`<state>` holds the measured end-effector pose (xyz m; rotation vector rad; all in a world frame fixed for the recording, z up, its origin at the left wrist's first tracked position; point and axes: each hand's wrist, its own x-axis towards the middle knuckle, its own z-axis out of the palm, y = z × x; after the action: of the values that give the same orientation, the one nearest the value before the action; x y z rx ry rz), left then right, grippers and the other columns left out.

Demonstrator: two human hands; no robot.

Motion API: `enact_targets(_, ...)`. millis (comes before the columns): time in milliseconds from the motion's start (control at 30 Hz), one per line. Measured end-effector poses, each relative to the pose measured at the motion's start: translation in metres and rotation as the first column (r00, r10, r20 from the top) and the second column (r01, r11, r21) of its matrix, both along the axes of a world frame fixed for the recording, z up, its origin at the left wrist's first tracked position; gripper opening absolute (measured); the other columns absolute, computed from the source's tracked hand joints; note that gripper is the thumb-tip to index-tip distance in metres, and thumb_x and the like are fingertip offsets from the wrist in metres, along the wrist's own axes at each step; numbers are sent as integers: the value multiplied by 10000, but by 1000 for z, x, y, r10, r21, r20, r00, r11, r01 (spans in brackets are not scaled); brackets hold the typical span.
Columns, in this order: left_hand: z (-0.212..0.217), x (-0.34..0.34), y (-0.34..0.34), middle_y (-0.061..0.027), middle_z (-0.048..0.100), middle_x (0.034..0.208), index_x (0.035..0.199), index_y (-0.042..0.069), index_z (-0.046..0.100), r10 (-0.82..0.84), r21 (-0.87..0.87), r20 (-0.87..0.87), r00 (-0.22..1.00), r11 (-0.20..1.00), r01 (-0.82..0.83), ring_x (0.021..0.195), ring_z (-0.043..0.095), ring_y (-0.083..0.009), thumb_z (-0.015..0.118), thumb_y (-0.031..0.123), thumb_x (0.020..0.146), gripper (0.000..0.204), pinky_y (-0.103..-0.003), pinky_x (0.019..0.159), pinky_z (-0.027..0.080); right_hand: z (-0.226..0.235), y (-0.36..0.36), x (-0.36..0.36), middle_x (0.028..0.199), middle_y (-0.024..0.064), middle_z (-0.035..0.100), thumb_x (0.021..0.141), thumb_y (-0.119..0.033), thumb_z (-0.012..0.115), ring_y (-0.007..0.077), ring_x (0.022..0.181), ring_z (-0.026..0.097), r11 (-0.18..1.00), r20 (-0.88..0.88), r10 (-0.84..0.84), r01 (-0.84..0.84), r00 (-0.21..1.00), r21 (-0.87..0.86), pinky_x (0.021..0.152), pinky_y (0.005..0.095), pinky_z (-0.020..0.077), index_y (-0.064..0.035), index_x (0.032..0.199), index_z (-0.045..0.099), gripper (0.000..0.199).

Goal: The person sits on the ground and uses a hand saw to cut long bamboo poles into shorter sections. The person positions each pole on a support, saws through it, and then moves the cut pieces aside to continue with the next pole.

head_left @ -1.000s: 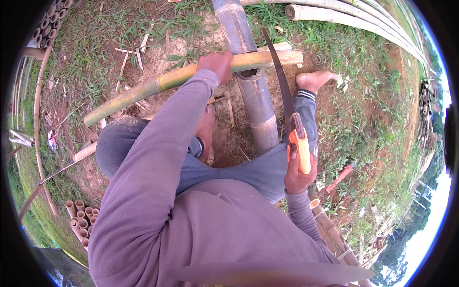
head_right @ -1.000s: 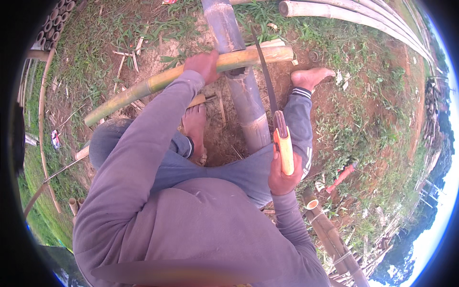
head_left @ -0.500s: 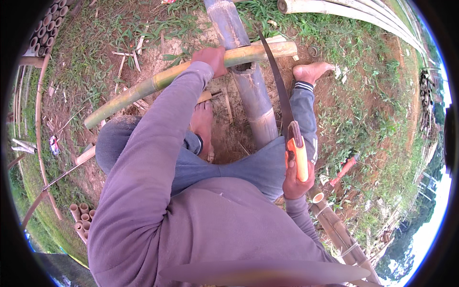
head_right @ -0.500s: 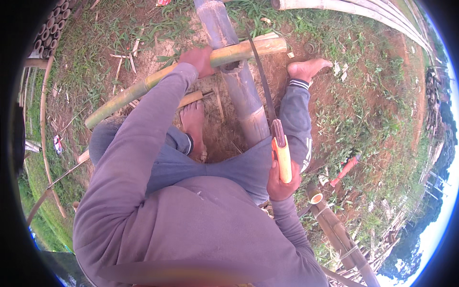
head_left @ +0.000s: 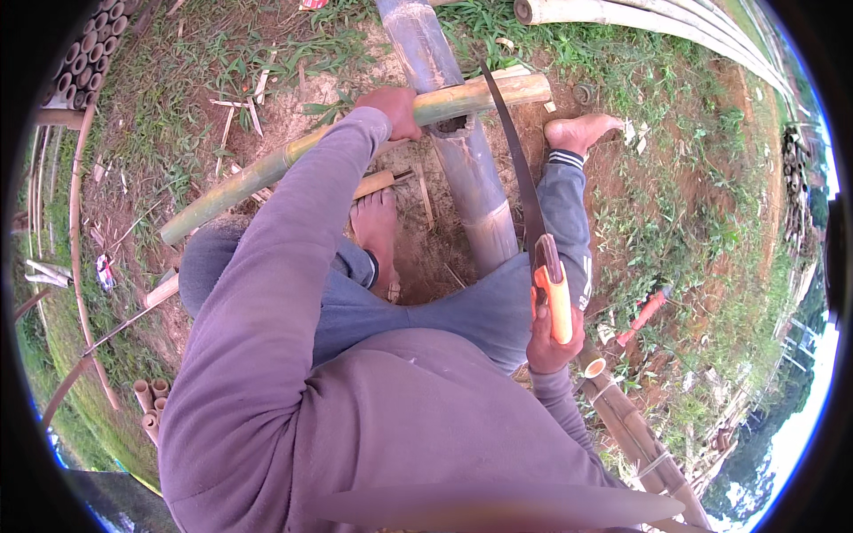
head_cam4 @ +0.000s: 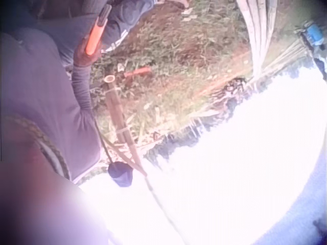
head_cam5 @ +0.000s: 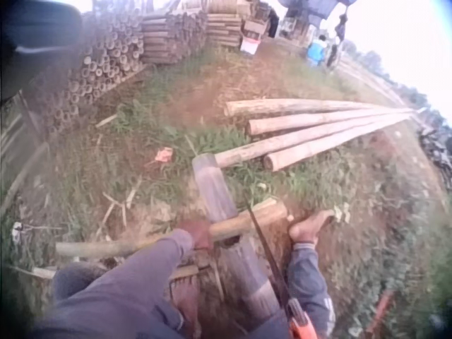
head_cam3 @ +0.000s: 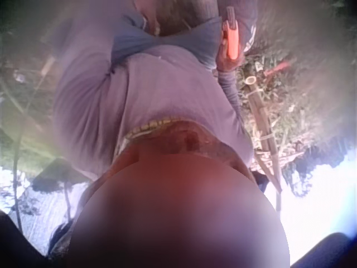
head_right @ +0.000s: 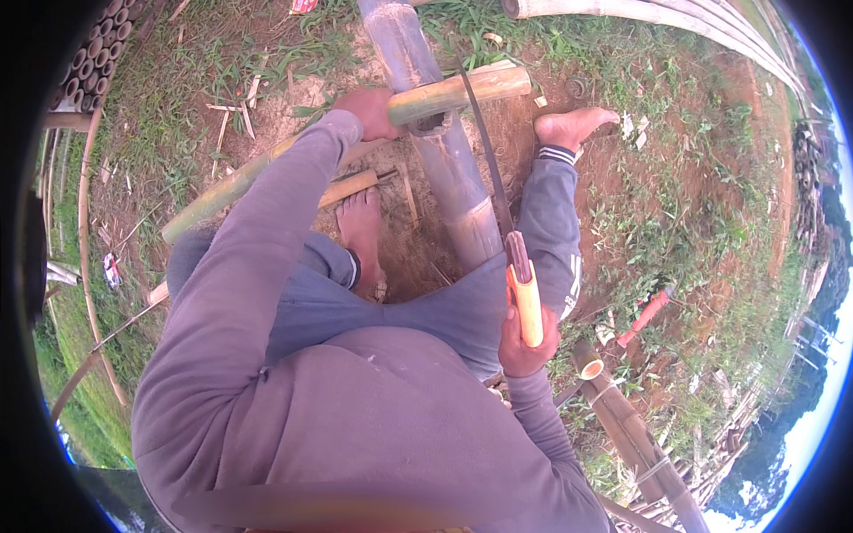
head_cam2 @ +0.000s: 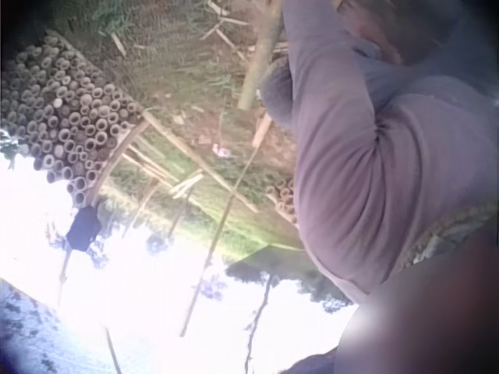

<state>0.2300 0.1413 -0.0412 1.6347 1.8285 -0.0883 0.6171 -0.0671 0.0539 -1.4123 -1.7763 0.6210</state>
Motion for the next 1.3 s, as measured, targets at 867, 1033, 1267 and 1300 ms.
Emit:
enact_targets(867,-14,-13,12,-211,751,1214,1291,46,678,1,11,64,998,1000,-2,1119,730,-356,862,447,698,739,-453,973,565,-44,144,-79,975,128,738,949,-97,792,181,854,735,999,-157,49,-46,986,23,765,316,570,16,1128,665,246)
enact_targets(1033,-11,23,-29,-224,731,1210,1331,61,551,120,365,-139,983,929,-62,1169,699,-404,883,397,755,745,-540,1012,541,-43,146,-74,1236,179,742,994,-156,747,222,1070,742,997,-281,64,-70,958,-11,910,338,583,27,1344,635,410)
enact_targets(1267,-9,0,-3,-218,732,1161,1282,89,563,-74,157,57,996,985,64,1124,710,-422,875,356,770,656,-544,964,558,-40,152,-88,1262,172,750,985,-141,753,228,1106,755,994,-217,107,-103,970,30,923,346,591,-6,1376,647,426)
enact_targets(1300,5,2,1,-228,730,1164,1264,67,573,-82,130,41,996,989,76,1131,712,-415,856,318,785,611,-535,969,564,-38,152,-91,1256,175,752,982,-137,754,232,1104,757,993,-169,107,-97,980,63,923,347,591,-9,1377,647,429)
